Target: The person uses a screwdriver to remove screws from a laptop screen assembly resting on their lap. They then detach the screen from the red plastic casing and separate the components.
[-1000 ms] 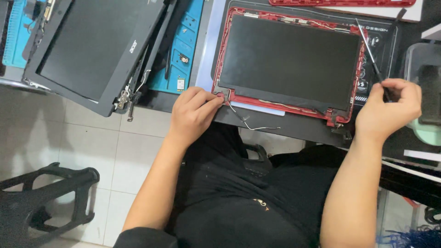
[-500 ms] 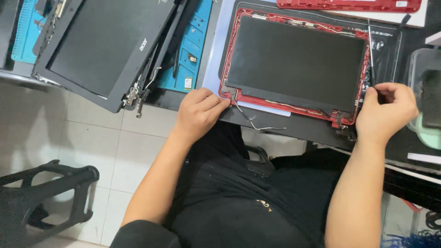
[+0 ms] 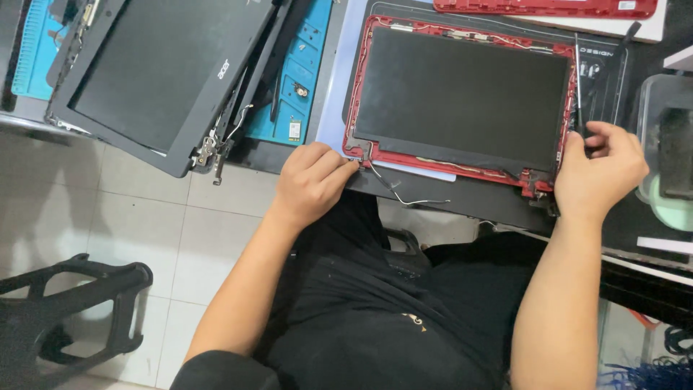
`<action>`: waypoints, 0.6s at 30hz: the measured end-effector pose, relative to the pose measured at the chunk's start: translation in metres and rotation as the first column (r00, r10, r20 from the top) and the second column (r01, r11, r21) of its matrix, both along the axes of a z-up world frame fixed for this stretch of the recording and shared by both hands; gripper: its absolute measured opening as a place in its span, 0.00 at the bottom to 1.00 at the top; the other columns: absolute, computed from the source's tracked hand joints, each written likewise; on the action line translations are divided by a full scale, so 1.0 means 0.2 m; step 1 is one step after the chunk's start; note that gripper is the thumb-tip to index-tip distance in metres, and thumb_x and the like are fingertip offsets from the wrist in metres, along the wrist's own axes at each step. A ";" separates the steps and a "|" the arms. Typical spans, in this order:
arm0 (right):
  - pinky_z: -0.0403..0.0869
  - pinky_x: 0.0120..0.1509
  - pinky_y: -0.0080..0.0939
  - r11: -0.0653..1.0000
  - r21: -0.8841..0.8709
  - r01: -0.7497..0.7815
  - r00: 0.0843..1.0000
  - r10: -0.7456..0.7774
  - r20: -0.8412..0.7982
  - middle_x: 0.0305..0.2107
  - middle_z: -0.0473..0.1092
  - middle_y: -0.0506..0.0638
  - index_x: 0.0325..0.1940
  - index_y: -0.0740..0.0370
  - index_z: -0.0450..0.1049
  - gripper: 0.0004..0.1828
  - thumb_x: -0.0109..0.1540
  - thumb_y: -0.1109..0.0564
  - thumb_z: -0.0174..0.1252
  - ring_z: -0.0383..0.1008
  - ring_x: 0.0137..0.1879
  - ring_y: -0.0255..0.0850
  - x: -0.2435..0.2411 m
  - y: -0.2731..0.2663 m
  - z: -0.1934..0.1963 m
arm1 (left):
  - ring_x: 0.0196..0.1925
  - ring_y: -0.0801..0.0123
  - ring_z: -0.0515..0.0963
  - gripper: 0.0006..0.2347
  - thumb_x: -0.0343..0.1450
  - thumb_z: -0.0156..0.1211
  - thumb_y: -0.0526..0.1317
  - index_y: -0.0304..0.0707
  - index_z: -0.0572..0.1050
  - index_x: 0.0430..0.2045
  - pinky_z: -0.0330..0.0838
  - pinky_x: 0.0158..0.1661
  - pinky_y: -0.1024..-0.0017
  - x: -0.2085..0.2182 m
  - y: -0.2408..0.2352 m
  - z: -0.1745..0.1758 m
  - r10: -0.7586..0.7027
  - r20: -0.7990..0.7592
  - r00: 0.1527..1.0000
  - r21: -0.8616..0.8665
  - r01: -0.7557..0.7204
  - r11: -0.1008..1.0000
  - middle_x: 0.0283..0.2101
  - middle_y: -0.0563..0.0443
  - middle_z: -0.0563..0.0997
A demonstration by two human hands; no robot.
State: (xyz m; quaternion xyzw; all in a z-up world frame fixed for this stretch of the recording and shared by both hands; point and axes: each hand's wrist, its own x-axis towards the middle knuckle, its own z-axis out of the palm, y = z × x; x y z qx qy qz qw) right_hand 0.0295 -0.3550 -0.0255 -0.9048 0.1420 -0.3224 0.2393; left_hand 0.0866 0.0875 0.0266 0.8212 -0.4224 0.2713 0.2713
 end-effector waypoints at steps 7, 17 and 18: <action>0.72 0.45 0.35 1.000 0.012 -0.025 0.999 0.024 0.021 0.35 0.73 0.52 0.48 0.71 0.81 0.15 0.57 0.72 0.64 0.74 0.41 0.36 0.01 -0.01 -0.02 | 0.39 0.62 0.76 0.07 0.64 0.66 0.32 0.38 0.81 0.33 0.68 0.38 0.64 0.00 0.00 -0.03 -0.003 0.000 1.000 0.007 0.003 1.000 0.32 0.55 0.75; 0.72 0.43 0.34 0.999 0.047 -0.003 1.000 0.003 0.004 0.34 0.74 0.52 0.46 0.70 0.81 0.11 0.59 0.72 0.65 0.75 0.40 0.36 0.01 0.02 0.02 | 0.38 0.65 0.76 0.02 0.67 0.68 0.33 0.38 0.81 0.29 0.68 0.36 0.66 0.00 0.00 -0.07 -0.003 0.119 0.993 0.046 -0.002 0.999 0.31 0.57 0.74; 0.72 0.43 0.34 0.999 0.047 -0.003 1.000 0.003 0.004 0.34 0.74 0.52 0.46 0.70 0.81 0.11 0.59 0.72 0.65 0.75 0.40 0.36 0.01 0.02 0.01 | 0.38 0.65 0.76 0.02 0.67 0.68 0.33 0.38 0.81 0.29 0.68 0.36 0.66 -0.01 0.00 -0.07 -0.003 0.119 0.993 0.045 -0.003 0.999 0.31 0.57 0.74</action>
